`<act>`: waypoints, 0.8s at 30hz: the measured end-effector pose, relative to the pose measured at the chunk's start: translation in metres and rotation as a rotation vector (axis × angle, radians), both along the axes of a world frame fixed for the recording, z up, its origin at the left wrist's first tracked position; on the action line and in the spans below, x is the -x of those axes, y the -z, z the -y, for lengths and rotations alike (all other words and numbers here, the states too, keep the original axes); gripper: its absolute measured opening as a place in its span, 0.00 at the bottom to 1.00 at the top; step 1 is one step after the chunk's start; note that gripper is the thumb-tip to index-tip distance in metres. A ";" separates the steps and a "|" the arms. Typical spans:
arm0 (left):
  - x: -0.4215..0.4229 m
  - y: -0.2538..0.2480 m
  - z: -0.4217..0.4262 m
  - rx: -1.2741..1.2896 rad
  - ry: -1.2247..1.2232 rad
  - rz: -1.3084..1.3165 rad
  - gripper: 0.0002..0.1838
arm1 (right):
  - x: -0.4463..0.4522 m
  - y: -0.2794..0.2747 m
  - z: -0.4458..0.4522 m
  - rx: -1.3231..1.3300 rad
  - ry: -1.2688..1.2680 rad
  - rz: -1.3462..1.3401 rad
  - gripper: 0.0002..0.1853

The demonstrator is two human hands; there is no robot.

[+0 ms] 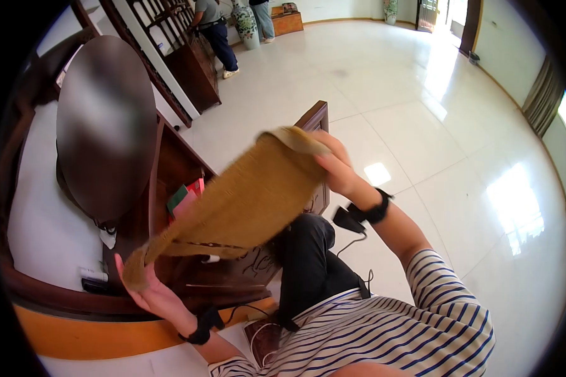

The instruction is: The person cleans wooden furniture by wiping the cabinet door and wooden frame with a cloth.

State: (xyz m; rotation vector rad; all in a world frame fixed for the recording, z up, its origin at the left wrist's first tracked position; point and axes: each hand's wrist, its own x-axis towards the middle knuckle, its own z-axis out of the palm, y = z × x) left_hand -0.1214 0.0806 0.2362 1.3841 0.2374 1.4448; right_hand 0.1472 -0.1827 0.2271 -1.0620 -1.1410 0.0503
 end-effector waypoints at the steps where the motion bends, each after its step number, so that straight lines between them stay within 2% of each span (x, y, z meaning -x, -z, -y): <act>1: -0.009 -0.004 -0.005 -0.098 -0.047 -0.047 0.29 | -0.003 -0.006 -0.019 0.029 0.103 -0.022 0.20; 2: -0.022 0.002 -0.006 -0.108 -0.034 -0.048 0.29 | -0.005 -0.009 -0.037 0.057 0.207 -0.045 0.19; 4: -0.050 0.026 -0.001 -0.186 -0.254 -0.642 0.32 | -0.026 0.021 -0.068 0.300 0.280 -0.105 0.18; 5: -0.054 0.031 0.009 -0.342 -0.252 -0.944 0.29 | -0.033 0.036 -0.072 0.501 0.309 -0.119 0.19; 6: -0.056 0.035 0.014 -0.505 -0.251 -1.241 0.27 | -0.037 0.054 -0.074 0.488 0.321 -0.129 0.19; 8: -0.058 0.050 0.006 -0.723 -0.281 -1.277 0.23 | -0.037 0.079 -0.074 0.421 0.319 -0.085 0.19; 10: -0.057 0.050 0.007 -0.689 -0.276 -1.218 0.22 | -0.036 0.068 -0.069 0.430 0.304 -0.123 0.19; 12: -0.056 0.046 0.005 -0.745 -0.211 -1.162 0.22 | -0.045 0.057 -0.071 0.546 0.272 -0.241 0.20; 14: -0.057 0.044 0.006 -0.722 -0.186 -1.136 0.20 | -0.053 0.039 -0.075 0.552 0.223 -0.196 0.21; 15: -0.057 0.042 0.006 -0.628 -0.107 -1.087 0.18 | -0.056 0.028 -0.080 0.558 0.170 -0.149 0.21; 17: -0.057 0.042 0.005 -0.538 -0.030 -1.042 0.17 | -0.064 0.004 -0.098 0.443 0.147 0.104 0.22; 19: -0.057 0.053 -0.001 -0.651 -0.099 -0.867 0.15 | -0.060 -0.039 -0.100 0.340 0.013 0.054 0.22; 20: -0.056 0.052 0.000 -0.650 -0.096 -0.869 0.15 | -0.062 -0.048 -0.102 0.269 -0.012 0.019 0.22; 21: -0.055 0.052 0.001 -0.532 -0.099 -0.819 0.15 | -0.071 -0.042 -0.104 0.270 -0.012 0.015 0.22; 23: -0.052 0.051 0.002 -0.291 -0.045 -0.707 0.16 | -0.093 -0.007 -0.113 0.639 0.276 0.008 0.20; 24: -0.051 0.051 0.002 -0.290 -0.042 -0.707 0.16 | -0.101 0.019 -0.110 0.728 0.326 0.029 0.19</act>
